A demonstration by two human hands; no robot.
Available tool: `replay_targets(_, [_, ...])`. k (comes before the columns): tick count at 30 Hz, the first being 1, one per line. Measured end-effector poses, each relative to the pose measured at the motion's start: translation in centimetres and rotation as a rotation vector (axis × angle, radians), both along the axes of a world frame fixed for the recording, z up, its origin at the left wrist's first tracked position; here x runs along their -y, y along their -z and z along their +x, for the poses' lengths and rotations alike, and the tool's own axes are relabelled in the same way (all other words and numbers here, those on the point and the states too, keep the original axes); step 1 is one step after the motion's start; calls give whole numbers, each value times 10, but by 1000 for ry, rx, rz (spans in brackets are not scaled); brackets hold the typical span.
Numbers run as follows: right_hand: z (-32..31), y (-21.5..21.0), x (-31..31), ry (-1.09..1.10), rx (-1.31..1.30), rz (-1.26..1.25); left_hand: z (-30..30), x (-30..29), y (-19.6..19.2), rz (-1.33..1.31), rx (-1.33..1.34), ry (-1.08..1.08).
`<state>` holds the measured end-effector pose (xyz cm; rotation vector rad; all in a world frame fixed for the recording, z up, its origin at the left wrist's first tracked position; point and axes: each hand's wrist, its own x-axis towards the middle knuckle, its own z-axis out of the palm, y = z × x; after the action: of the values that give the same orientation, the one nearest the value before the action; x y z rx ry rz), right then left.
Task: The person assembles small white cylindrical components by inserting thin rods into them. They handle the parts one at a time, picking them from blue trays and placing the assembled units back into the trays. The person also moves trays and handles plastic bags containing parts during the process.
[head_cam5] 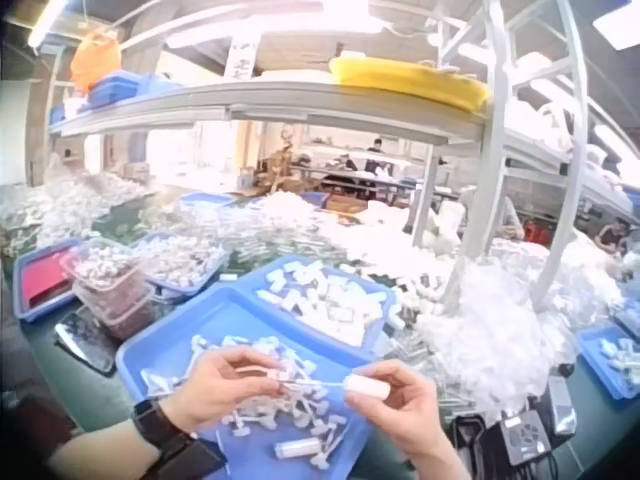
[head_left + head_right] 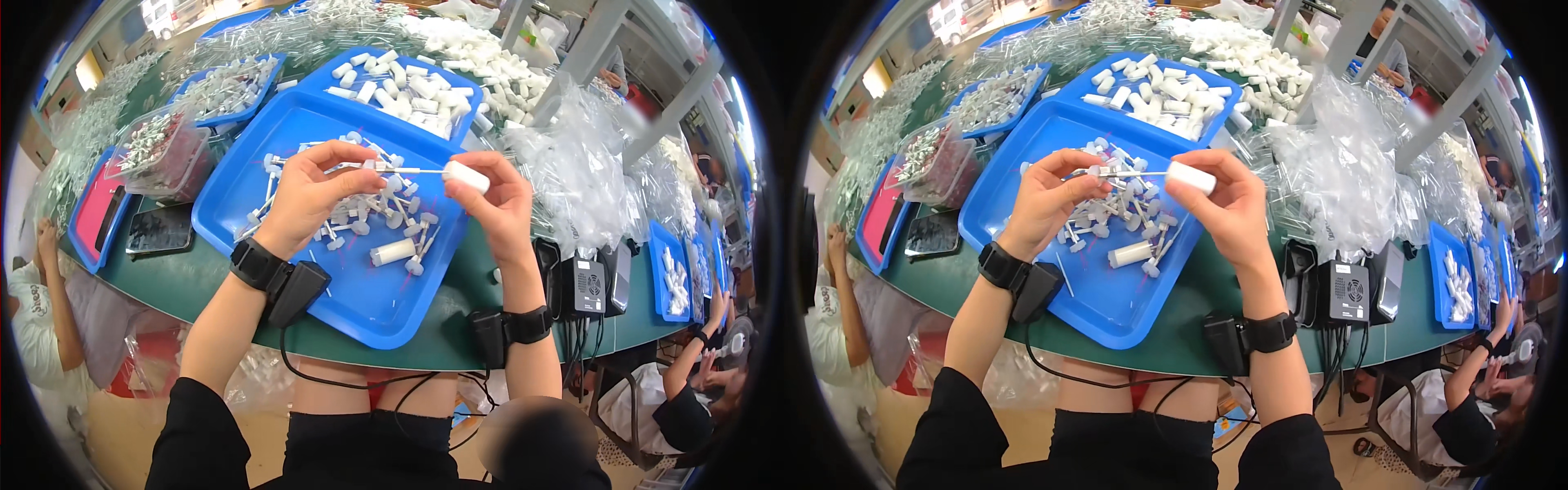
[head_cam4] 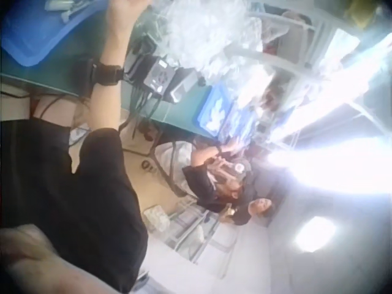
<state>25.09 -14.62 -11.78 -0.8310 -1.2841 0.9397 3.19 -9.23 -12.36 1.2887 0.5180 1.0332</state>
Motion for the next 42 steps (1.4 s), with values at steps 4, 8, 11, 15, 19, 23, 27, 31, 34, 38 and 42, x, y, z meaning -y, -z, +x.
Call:
replay_targets(4, [2, 0, 0, -24, -31, -20, 0, -3, 3, 27, -15, -19])
replay_targets(8, [8, 4, -2, 23, 18, -57, 5, -5, 5, 105, -152, -94])
replay_targets(11, [1, 6, -10, -89, -45, -61, -9, -8, 9, 107, -199, -147])
replay_targets(15, [4, 5, -4, -144, -198, -15, -7, -10, 15, 125, -136, -112])
replay_targets(19, [7, 7, -1, -167, -131, -32, -2, -9, 12, 105, -136, -84])
replay_targets(23, [2, 6, 2, -108, 81, -32, 0, -8, 13, 154, -156, -75])
replay_targets(27, [4, 4, 5, -23, 205, -4, -3, -10, 15, 152, -187, -24])
replay_targets(31, [-3, 5, 5, 20, 289, 61, -3, -4, 10, 183, -217, -15])
replay_targets(34, [-9, 9, 2, 68, 377, 71, 1, -2, 13, 221, -239, -64])
replay_targets(38, [-7, 6, 4, -22, 190, 34, 12, 2, -3, 166, -143, -15])
replay_targets(42, [-12, -4, 9, -43, 211, -41, 8, 14, -5, 146, -106, 3])
